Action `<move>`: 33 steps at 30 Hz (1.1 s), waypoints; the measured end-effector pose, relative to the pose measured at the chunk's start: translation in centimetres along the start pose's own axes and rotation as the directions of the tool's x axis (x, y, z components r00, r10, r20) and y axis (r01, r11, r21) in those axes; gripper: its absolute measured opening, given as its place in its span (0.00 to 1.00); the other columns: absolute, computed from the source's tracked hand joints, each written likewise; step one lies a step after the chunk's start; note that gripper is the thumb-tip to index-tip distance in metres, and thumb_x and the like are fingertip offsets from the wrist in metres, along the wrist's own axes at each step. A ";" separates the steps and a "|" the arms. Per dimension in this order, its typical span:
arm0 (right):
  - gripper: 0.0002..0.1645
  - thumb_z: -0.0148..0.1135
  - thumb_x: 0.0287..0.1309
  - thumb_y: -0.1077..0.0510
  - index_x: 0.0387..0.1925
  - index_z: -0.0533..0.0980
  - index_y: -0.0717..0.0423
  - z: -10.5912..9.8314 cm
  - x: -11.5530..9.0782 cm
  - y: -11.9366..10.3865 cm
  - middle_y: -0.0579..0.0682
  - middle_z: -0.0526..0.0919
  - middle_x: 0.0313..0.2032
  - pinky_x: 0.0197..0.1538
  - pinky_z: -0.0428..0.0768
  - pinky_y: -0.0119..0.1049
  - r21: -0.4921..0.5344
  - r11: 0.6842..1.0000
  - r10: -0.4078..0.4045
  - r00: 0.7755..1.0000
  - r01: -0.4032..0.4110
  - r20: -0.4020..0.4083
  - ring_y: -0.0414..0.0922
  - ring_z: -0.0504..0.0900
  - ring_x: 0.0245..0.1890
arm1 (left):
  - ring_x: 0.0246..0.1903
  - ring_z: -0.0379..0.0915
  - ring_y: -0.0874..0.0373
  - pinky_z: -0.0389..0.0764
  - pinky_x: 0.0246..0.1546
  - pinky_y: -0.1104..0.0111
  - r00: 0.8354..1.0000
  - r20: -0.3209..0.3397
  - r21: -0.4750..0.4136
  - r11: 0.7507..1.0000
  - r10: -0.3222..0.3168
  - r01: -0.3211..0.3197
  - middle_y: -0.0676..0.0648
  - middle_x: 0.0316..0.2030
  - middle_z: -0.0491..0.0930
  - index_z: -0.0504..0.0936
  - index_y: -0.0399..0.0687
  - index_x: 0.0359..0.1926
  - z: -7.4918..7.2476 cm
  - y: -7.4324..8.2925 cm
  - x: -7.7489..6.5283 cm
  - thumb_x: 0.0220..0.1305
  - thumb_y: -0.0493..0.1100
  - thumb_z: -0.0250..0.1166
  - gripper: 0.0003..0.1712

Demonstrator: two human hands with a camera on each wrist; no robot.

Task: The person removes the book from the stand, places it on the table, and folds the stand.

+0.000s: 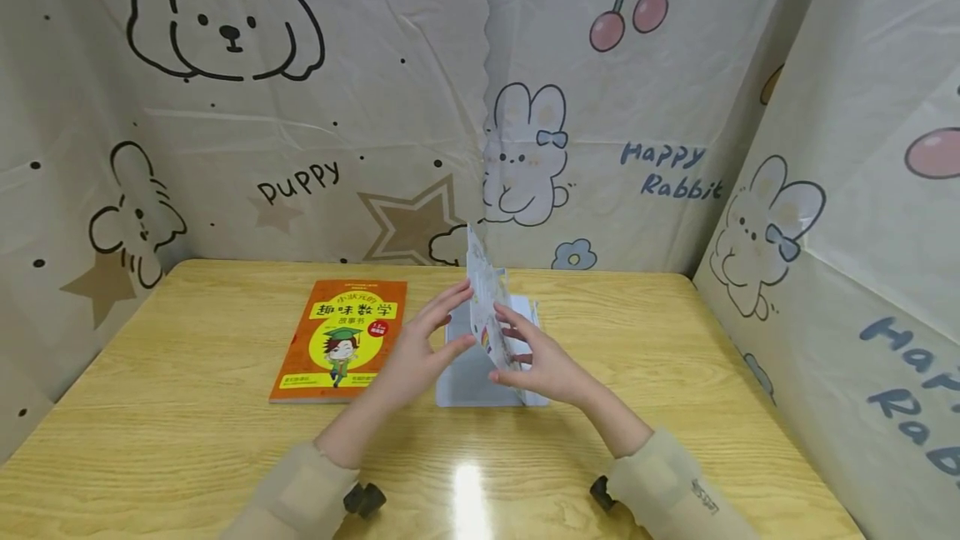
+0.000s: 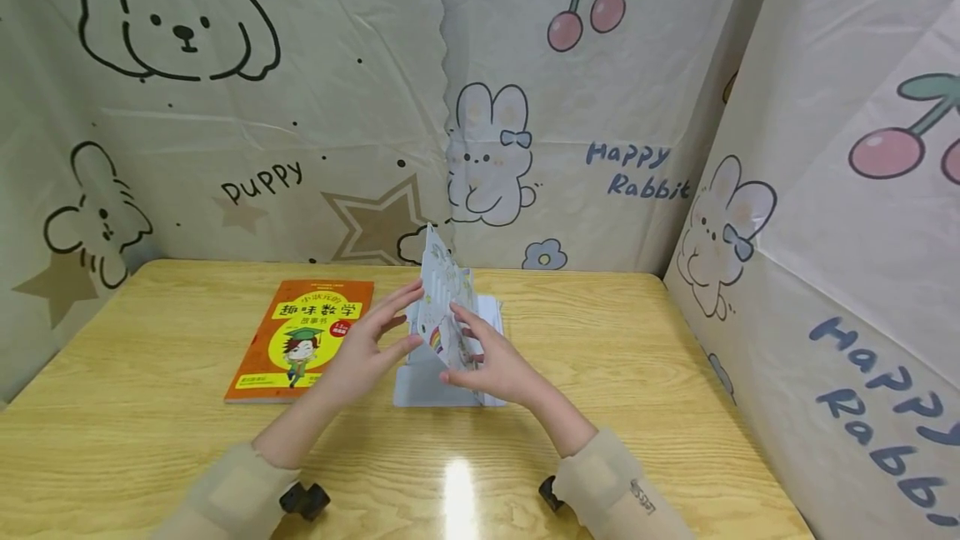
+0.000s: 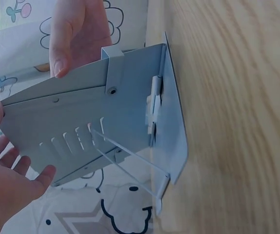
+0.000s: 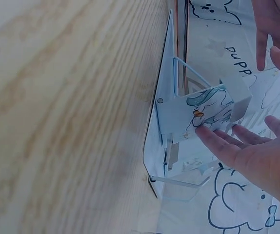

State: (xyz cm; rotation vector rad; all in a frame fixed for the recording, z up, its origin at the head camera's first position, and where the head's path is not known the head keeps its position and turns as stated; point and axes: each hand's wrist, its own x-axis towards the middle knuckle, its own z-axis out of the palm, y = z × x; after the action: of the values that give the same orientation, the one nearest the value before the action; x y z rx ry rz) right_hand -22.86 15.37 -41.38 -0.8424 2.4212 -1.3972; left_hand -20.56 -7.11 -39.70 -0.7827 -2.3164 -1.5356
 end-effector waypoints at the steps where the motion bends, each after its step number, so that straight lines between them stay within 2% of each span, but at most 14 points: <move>1: 0.54 0.68 0.53 0.60 0.74 0.45 0.49 0.0 -0.1 -0.3 0.57 0.51 0.71 0.57 0.73 0.57 0.001 1.000 0.002 1.000 -0.002 -0.003 0.60 0.58 0.68 | 0.67 0.58 0.54 0.70 0.60 0.53 1.000 0.002 0.003 1.000 0.007 -0.007 0.54 0.70 0.59 0.67 0.51 0.67 0.1 0.1 0.1 0.62 0.45 0.64 0.33; 7: 0.51 0.66 0.54 0.62 0.73 0.47 0.56 -0.4 -1.1 -3.0 0.60 0.54 0.70 0.54 0.75 0.57 0.007 1.000 0.000 1.000 0.000 -0.024 0.62 0.60 0.66 | 0.67 0.58 0.55 0.70 0.60 0.52 1.000 0.015 0.019 1.000 0.023 -0.024 0.55 0.69 0.60 0.67 0.50 0.67 0.6 0.8 0.9 0.61 0.47 0.64 0.33; 12: 0.50 0.66 0.54 0.62 0.72 0.49 0.57 -0.5 -1.4 -4.0 0.61 0.56 0.69 0.52 0.78 0.53 0.005 1.000 0.002 0.999 -0.002 -0.046 0.63 0.62 0.65 | 0.67 0.58 0.55 0.69 0.61 0.51 0.999 0.033 0.011 1.000 0.028 -0.029 0.56 0.69 0.60 0.67 0.50 0.66 1.0 1.1 1.4 0.61 0.48 0.64 0.33; 15: 0.50 0.66 0.54 0.62 0.72 0.49 0.56 -0.5 -1.4 -3.8 0.61 0.57 0.69 0.52 0.79 0.53 0.012 1.000 0.017 0.998 -0.016 -0.066 0.63 0.63 0.65 | 0.67 0.57 0.55 0.68 0.62 0.51 0.998 0.051 0.009 0.999 0.031 -0.032 0.56 0.69 0.60 0.67 0.52 0.67 1.2 1.3 1.7 0.62 0.48 0.63 0.32; 20: 0.50 0.67 0.54 0.60 0.72 0.49 0.51 -0.4 -1.0 -1.8 0.60 0.56 0.69 0.51 0.79 0.52 0.012 0.999 0.037 0.993 -0.036 -0.109 0.63 0.63 0.65 | 0.68 0.57 0.55 0.68 0.62 0.52 0.995 0.091 0.022 0.999 0.047 -0.049 0.55 0.69 0.59 0.66 0.54 0.67 1.4 1.7 2.3 0.65 0.47 0.60 0.30; 23: 0.51 0.68 0.53 0.58 0.72 0.50 0.44 -0.4 -0.9 -0.6 0.56 0.57 0.69 0.50 0.80 0.49 0.011 0.999 0.050 0.990 -0.049 -0.134 0.61 0.65 0.64 | 0.68 0.55 0.55 0.66 0.63 0.52 0.991 0.118 0.032 0.997 0.061 -0.065 0.54 0.70 0.59 0.65 0.55 0.68 1.5 1.9 2.6 0.66 0.45 0.59 0.30; 28: 0.50 0.69 0.52 0.53 0.71 0.51 0.35 -0.6 -1.2 -0.2 0.55 0.59 0.69 0.48 0.82 0.44 -0.008 0.997 0.069 0.983 -0.072 -0.172 0.59 0.68 0.63 | 0.69 0.53 0.56 0.61 0.66 0.53 0.983 0.162 0.036 0.994 0.092 -0.099 0.54 0.71 0.57 0.64 0.54 0.68 1.6 2.0 3.1 0.67 0.45 0.58 0.29; 33: 0.50 0.68 0.54 0.51 0.72 0.50 0.37 -0.8 -1.4 0.1 0.57 0.57 0.70 0.49 0.81 0.49 0.010 0.996 0.093 0.978 -0.092 -0.184 0.60 0.68 0.63 | 0.70 0.50 0.58 0.59 0.67 0.53 0.974 0.195 0.015 0.993 0.115 -0.120 0.53 0.71 0.56 0.64 0.54 0.69 1.7 1.9 3.4 0.68 0.45 0.57 0.29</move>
State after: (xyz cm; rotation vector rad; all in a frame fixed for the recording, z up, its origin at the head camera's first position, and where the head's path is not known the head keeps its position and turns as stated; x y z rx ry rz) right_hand -22.09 16.81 -41.15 -0.6152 2.5579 -1.5019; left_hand -22.14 -4.02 -37.22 -1.0870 -2.3701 -1.4324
